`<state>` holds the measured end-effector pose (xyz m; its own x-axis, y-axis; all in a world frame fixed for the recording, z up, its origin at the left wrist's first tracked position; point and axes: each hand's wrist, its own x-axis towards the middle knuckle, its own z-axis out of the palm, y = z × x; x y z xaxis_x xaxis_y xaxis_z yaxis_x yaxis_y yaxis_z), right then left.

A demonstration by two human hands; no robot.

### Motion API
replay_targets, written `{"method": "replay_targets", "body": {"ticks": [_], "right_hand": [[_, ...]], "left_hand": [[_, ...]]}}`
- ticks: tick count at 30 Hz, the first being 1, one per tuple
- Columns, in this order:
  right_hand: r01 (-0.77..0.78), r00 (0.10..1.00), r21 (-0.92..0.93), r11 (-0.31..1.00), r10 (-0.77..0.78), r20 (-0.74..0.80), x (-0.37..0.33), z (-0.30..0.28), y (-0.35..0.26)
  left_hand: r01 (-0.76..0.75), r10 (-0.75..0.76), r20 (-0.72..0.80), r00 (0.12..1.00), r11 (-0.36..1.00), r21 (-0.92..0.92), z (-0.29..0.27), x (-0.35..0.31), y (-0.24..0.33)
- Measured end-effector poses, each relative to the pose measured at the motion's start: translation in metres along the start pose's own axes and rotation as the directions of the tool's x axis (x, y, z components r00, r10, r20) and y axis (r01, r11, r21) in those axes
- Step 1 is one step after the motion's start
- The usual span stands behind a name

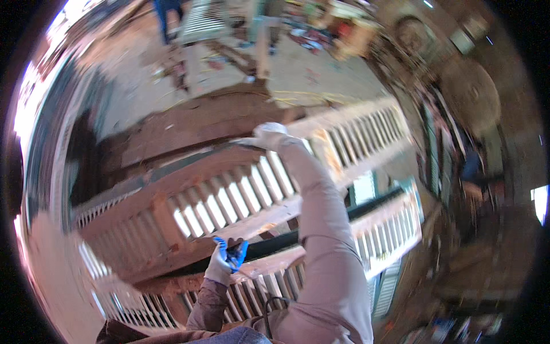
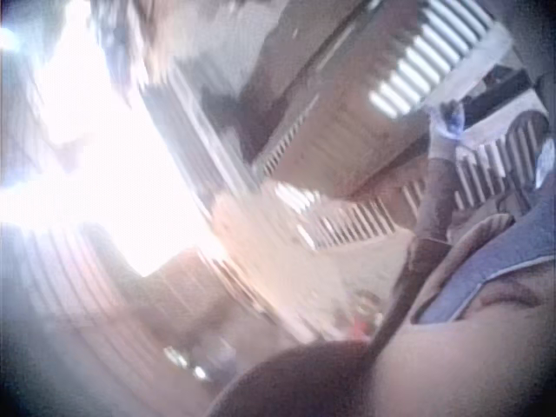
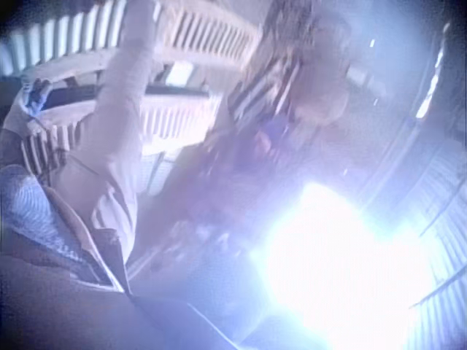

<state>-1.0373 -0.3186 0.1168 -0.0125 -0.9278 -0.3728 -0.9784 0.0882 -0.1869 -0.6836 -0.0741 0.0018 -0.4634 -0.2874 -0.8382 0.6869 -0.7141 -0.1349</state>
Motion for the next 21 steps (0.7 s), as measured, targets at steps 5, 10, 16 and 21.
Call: {"method": "replay_targets", "body": {"ticks": [5,10,16,21], "right_hand": [[-0.047,0.984,-0.047,0.998,0.038,-0.176,-0.043,-0.007,0.008],[-0.04,0.956,-0.102,0.994,0.008,-0.294,-0.075,-0.017,0.003],[0.046,0.835,-0.082,0.996,-0.084,-0.544,-0.113,-0.025,0.0],[0.139,0.762,-0.01,0.99,-0.113,-0.637,-0.166,-0.036,-0.003]], "left_hand": [[-0.014,0.025,-0.099,0.995,0.993,0.114,-0.008,-0.006,0.004],[-0.026,0.036,-0.115,0.993,0.996,0.085,-0.024,0.002,0.006],[0.023,-0.02,0.032,0.999,0.995,-0.095,-0.034,0.018,0.001],[-0.128,0.125,0.403,0.907,0.992,-0.018,-0.005,0.007,-0.045]]}}
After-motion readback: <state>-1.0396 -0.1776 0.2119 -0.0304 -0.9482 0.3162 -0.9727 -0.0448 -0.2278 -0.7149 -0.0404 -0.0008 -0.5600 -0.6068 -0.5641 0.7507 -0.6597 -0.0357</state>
